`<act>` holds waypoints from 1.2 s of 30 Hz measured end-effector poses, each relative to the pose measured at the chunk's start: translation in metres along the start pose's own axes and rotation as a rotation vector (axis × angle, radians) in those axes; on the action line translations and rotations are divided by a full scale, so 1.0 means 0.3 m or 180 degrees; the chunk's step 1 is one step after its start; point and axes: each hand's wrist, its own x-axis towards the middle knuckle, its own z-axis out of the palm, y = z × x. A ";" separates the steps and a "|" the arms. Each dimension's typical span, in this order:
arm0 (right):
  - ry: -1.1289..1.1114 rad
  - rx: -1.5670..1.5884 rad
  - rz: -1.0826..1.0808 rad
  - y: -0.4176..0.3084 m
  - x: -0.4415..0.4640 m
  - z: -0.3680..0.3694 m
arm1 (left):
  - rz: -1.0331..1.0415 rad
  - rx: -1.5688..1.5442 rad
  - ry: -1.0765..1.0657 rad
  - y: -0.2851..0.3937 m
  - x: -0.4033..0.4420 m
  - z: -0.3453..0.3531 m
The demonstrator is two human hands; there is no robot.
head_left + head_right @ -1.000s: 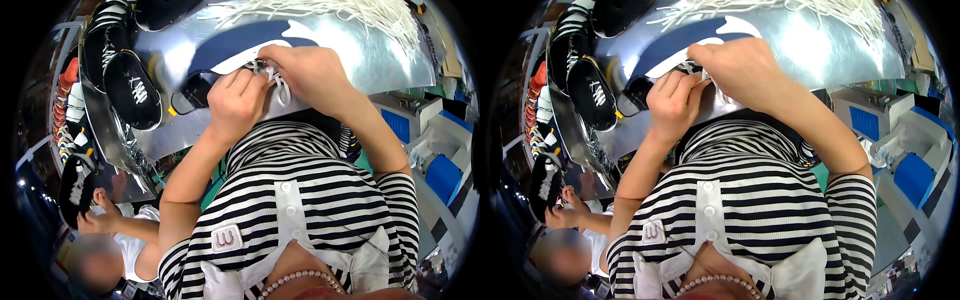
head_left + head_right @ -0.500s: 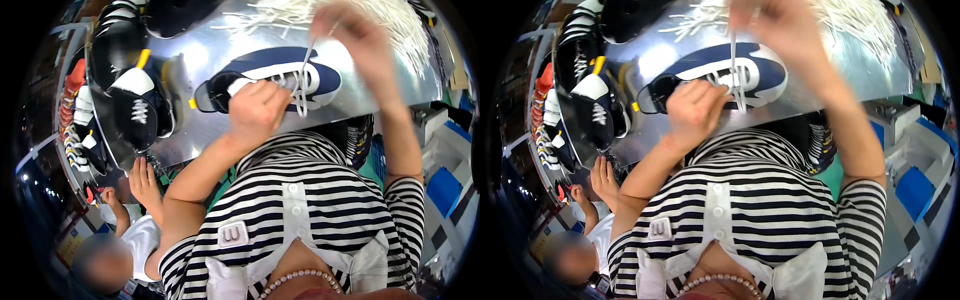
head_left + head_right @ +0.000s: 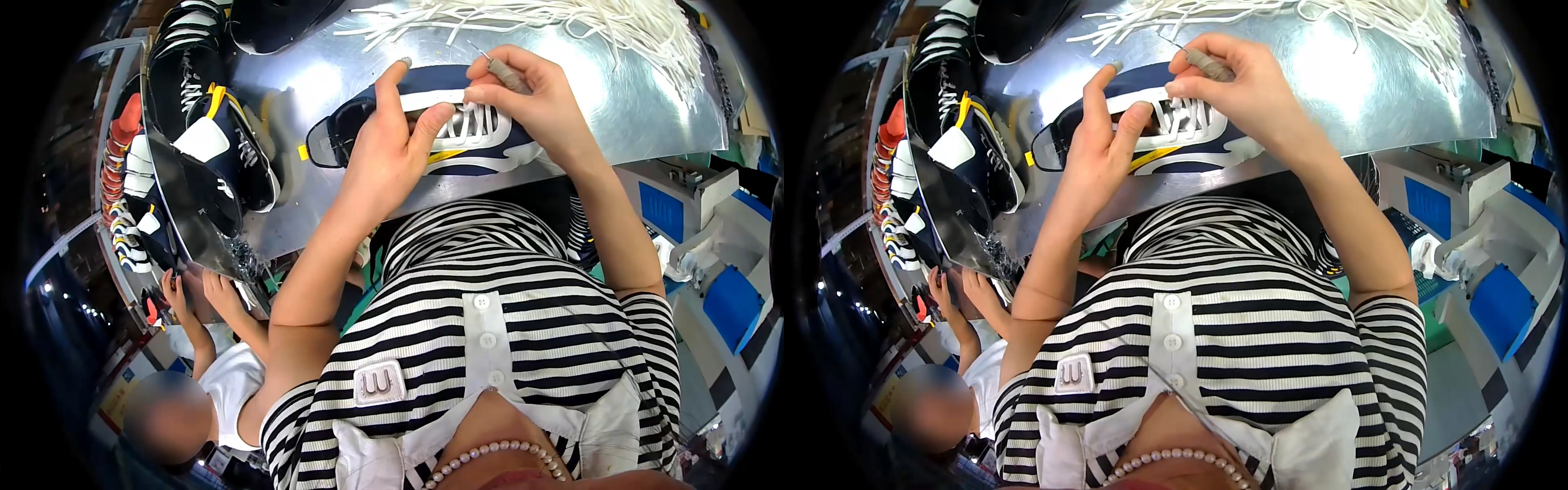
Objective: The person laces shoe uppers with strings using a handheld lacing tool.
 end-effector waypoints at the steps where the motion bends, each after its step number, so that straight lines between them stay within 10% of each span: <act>1: 0.0026 -0.0030 -0.0116 0.006 0.009 0.012 | 0.0185 0.0215 0.0097 0.016 0.003 0.003; 15: 0.0299 -0.0669 -0.0374 0.021 0.003 0.058 | 0.0473 0.0180 0.1374 -0.082 0.026 0.106; 36: -0.0155 -0.3403 -0.1571 0.022 0.018 0.107 | 0.0594 0.0439 0.0899 -0.064 0.000 0.083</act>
